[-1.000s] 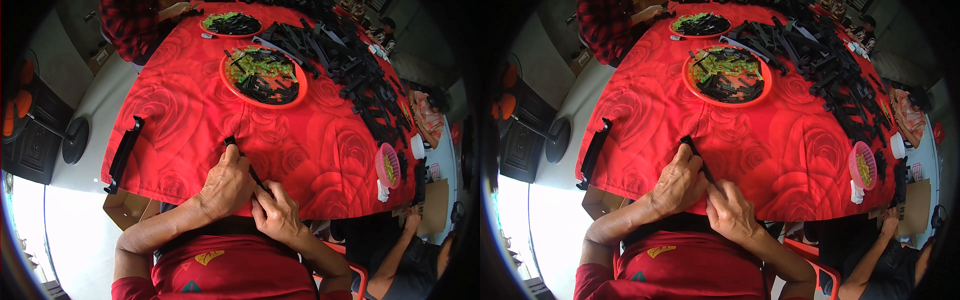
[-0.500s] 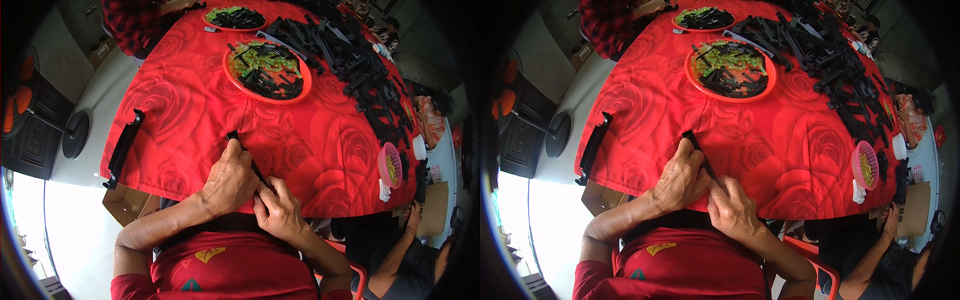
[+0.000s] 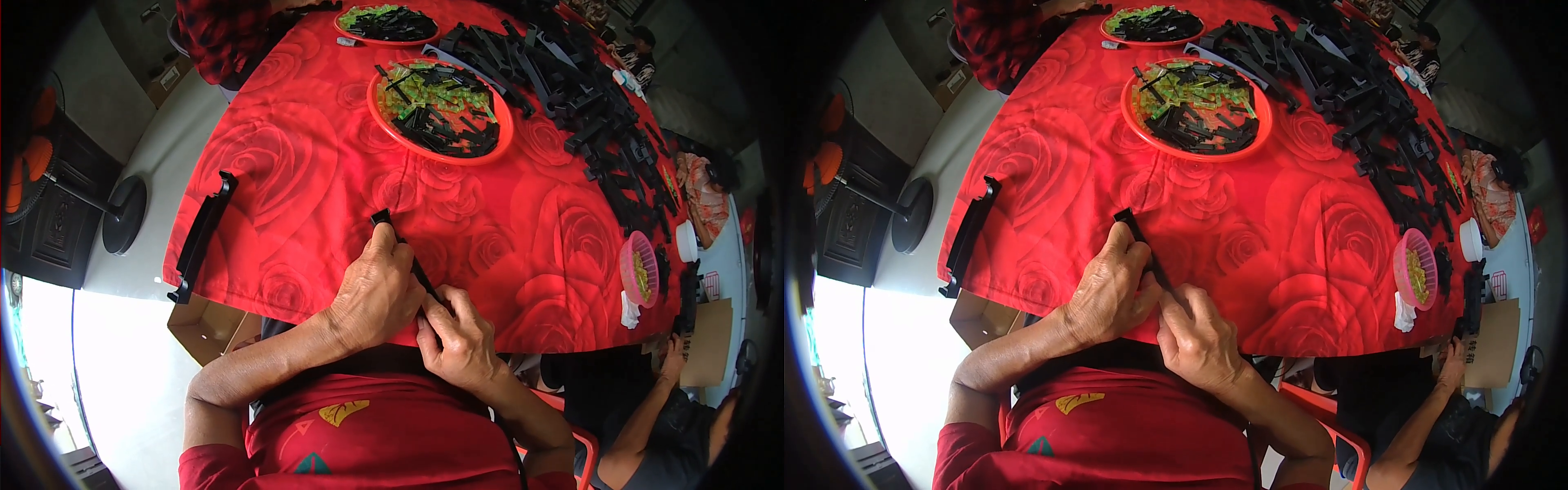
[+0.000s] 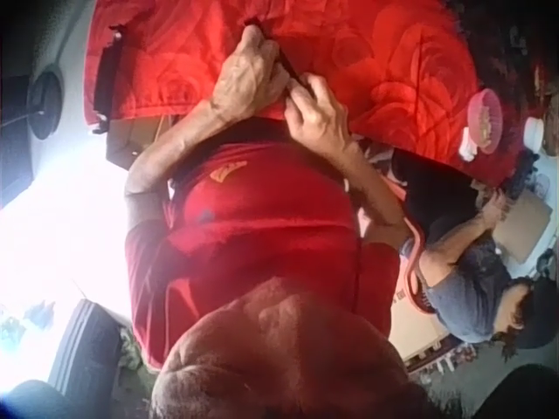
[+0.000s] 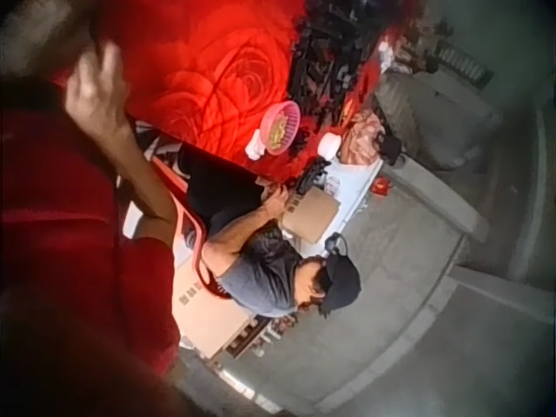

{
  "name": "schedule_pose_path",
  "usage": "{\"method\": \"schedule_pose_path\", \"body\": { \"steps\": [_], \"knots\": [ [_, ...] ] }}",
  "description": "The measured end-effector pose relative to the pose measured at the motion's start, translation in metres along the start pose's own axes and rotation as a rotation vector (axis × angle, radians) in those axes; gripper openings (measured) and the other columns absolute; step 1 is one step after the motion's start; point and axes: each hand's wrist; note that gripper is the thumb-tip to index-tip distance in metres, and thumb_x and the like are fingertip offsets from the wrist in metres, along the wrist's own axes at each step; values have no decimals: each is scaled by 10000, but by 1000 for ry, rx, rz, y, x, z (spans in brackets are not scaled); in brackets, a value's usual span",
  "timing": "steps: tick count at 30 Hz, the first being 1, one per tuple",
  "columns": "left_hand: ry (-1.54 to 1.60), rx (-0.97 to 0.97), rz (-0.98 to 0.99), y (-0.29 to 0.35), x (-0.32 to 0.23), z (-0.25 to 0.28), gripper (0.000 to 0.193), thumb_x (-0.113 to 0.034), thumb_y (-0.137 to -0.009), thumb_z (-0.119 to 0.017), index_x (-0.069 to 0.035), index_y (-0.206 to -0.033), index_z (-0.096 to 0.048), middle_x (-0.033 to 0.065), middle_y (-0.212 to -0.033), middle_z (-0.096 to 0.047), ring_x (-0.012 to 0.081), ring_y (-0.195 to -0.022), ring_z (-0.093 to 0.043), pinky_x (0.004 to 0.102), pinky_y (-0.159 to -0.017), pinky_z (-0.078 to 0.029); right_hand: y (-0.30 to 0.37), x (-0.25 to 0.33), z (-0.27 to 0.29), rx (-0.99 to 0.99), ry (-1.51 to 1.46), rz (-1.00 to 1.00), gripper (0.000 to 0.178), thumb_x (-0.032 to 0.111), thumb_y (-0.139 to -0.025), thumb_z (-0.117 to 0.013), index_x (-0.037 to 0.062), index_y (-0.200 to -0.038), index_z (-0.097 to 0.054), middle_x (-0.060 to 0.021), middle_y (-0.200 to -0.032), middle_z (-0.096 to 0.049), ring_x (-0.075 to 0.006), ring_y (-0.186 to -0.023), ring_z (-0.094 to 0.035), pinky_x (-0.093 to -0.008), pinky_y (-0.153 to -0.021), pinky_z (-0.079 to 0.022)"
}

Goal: The person assembles or inspects black plastic parts by hand at a workstation.

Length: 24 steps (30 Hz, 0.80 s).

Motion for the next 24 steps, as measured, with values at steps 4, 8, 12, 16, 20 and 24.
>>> {"method": "schedule_pose_path", "body": {
  "steps": [4,8,12,16,20,24],
  "knots": [
    [43,-43,11,2,0,-4,197,-45,-817,-676,64,-950,-580,257,-1037,-462,446,-837,-615,520,-705,-551,1,0,0,3,-31,-27,383,41,-828,-761,-10,-1204,-705,-203,-1088,-653,-343,-871,-726,-389,-697,-627],
    [48,-46,3,3,1,-1,197,-40,-817,-675,67,-954,-582,259,-1039,-464,451,-836,-619,520,-703,-550,-1,-1,0,1,-6,8,369,30,-837,-716,-11,-1203,-702,-186,-1110,-638,-315,-853,-743,-378,-668,-647],
    [34,-59,-11,3,2,-3,201,-45,-824,-680,58,-973,-594,252,-1036,-475,454,-833,-620,521,-703,-549,-1,-1,0,-3,-28,6,366,21,-841,-714,-10,-1205,-703,-185,-1110,-638,-316,-840,-745,-378,-661,-646],
    [-45,17,-54,0,8,13,230,-125,-842,-750,-14,-1011,-640,192,-1016,-533,428,-873,-618,502,-686,-548,-7,-2,9,65,-30,-30,366,44,-840,-766,11,-1203,-728,-173,-1096,-661,-325,-828,-730,-392,-686,-631],
    [-333,7,-266,-25,5,58,241,-233,-921,-746,-78,-1097,-689,142,-1052,-609,358,-1069,-605,483,-833,-560,-25,-25,42,174,-18,93,358,15,-834,-762,60,-1189,-761,-128,-1082,-665,-293,-806,-716,-390,-649,-618],
    [-44,241,-264,-16,25,34,241,-229,-965,-711,-53,-1126,-678,179,-1048,-657,384,-1020,-661,514,-828,-545,-53,-51,65,323,59,228,413,6,-764,-783,144,-1152,-798,-61,-1071,-655,-257,-932,-642,-413,-821,-558]
  ]
}}
Point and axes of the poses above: each hand's wrist, its own y-axis away from the middle knuckle, its own z-axis out of the back of the hand, x = y × z
